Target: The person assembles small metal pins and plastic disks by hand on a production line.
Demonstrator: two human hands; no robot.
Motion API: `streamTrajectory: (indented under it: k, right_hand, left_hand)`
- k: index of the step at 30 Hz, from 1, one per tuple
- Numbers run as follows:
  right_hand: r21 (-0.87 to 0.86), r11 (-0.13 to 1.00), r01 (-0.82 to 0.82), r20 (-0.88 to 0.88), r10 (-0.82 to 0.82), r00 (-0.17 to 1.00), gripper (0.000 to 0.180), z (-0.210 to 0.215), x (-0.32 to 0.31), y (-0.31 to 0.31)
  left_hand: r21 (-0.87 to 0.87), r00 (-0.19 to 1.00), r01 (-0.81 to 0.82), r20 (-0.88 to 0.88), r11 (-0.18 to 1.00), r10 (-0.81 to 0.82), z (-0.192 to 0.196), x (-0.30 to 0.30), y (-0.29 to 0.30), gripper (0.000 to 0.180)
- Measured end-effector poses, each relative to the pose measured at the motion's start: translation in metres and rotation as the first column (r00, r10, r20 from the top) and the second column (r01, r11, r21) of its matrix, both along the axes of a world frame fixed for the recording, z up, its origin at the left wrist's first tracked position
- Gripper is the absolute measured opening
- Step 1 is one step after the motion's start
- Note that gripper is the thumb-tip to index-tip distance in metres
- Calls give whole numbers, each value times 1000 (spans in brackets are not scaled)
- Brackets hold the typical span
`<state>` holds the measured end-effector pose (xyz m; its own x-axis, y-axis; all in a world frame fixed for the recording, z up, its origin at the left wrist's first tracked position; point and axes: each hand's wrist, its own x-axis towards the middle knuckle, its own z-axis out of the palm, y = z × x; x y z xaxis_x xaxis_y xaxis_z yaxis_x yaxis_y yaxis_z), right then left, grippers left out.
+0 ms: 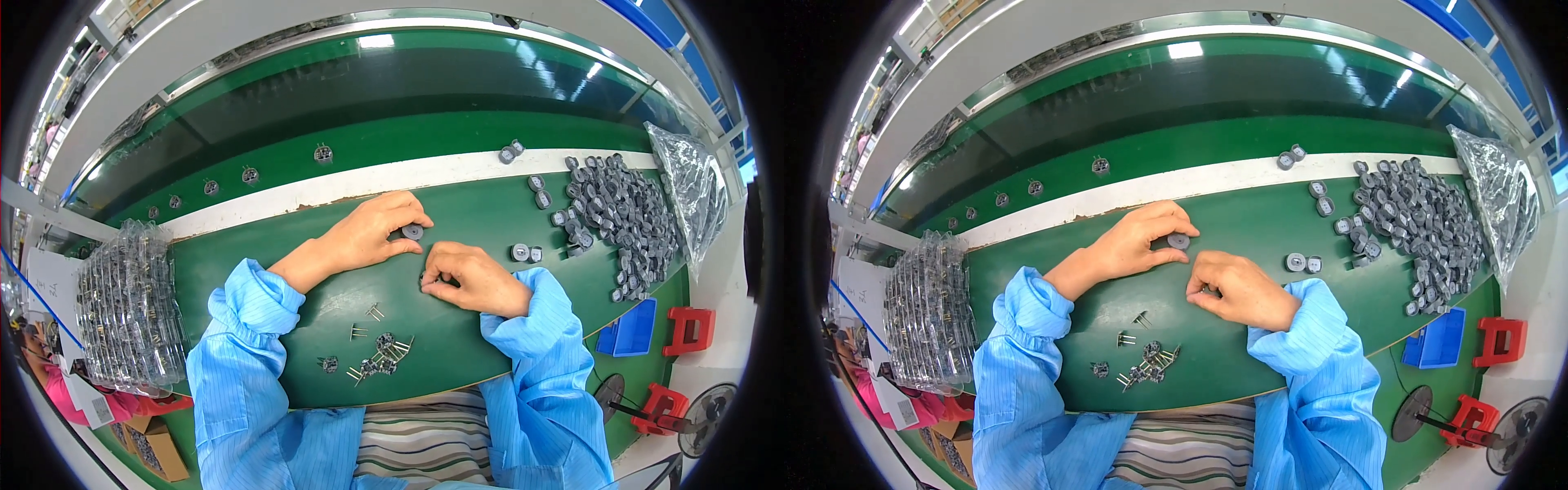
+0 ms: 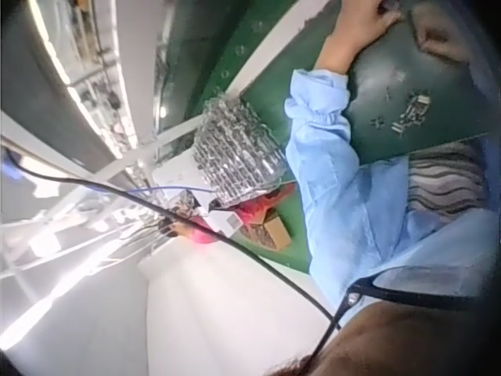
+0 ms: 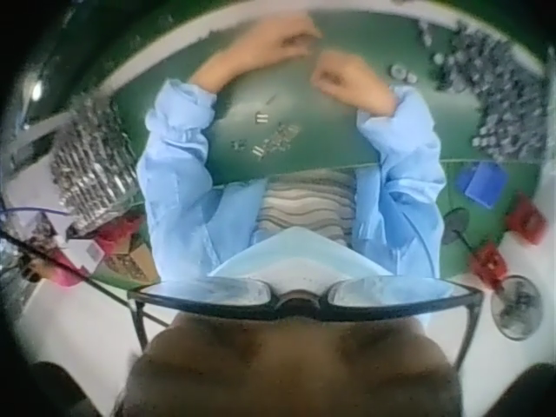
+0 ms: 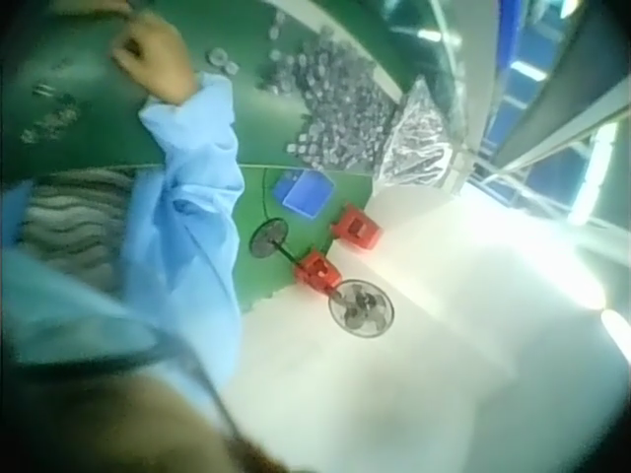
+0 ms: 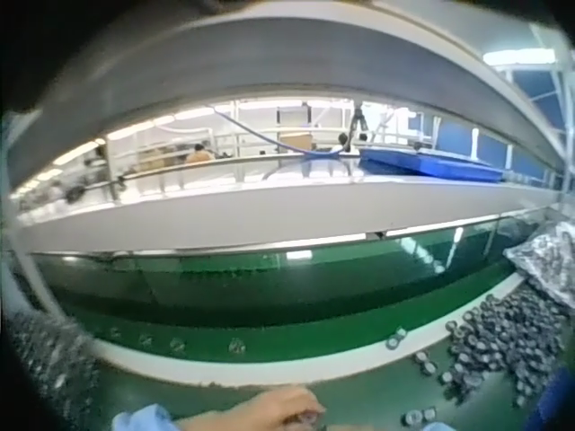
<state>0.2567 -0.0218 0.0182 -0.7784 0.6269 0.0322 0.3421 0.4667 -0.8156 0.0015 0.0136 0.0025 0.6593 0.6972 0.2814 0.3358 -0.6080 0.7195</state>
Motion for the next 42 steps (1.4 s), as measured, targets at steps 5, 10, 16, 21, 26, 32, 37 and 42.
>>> streamTrajectory:
  k: [5, 10, 16, 21, 26, 32, 37, 42]
  right_hand:
    - [297, 896, 330, -116, -309, 944, 13, -8, 1, 6]
    - [309, 862, 402, -137, -378, 916, 14, -10, -3, 7]
    - [311, 860, 404, -99, -394, 914, 16, -8, 3, 10]
    - [215, 901, 378, -168, -347, 923, 13, 2, 5, 11]
    - [174, 858, 483, -77, -477, 876, 11, 0, -5, 7]
    - [14, 823, 568, -297, -539, 788, 6, -15, -5, 13]
    - [17, 806, 592, -151, -584, 798, 5, -7, -10, 7]
    - [482, 662, 574, -129, -594, 794, 7, -20, 1, 14]
  left_hand:
    - [121, 999, -37, 33, 992, 33, 3, 6, -3, 27]
    - [151, 994, -90, -45, 984, 98, 3, 11, -14, 24]
    - [88, 973, -219, -60, 972, 225, -1, 10, -13, 25]
    - [8, 976, -212, -40, 977, 212, 13, 4, -8, 37]
    - [-96, 982, -168, -97, 981, 159, 6, -1, -4, 38]
    - [27, 977, -170, -126, 985, 172, 1, 12, -12, 45]
    - [89, 979, -159, -110, 983, 169, 11, 14, -17, 45]
    - [137, 987, 68, -156, 988, -46, 3, 8, -11, 59]
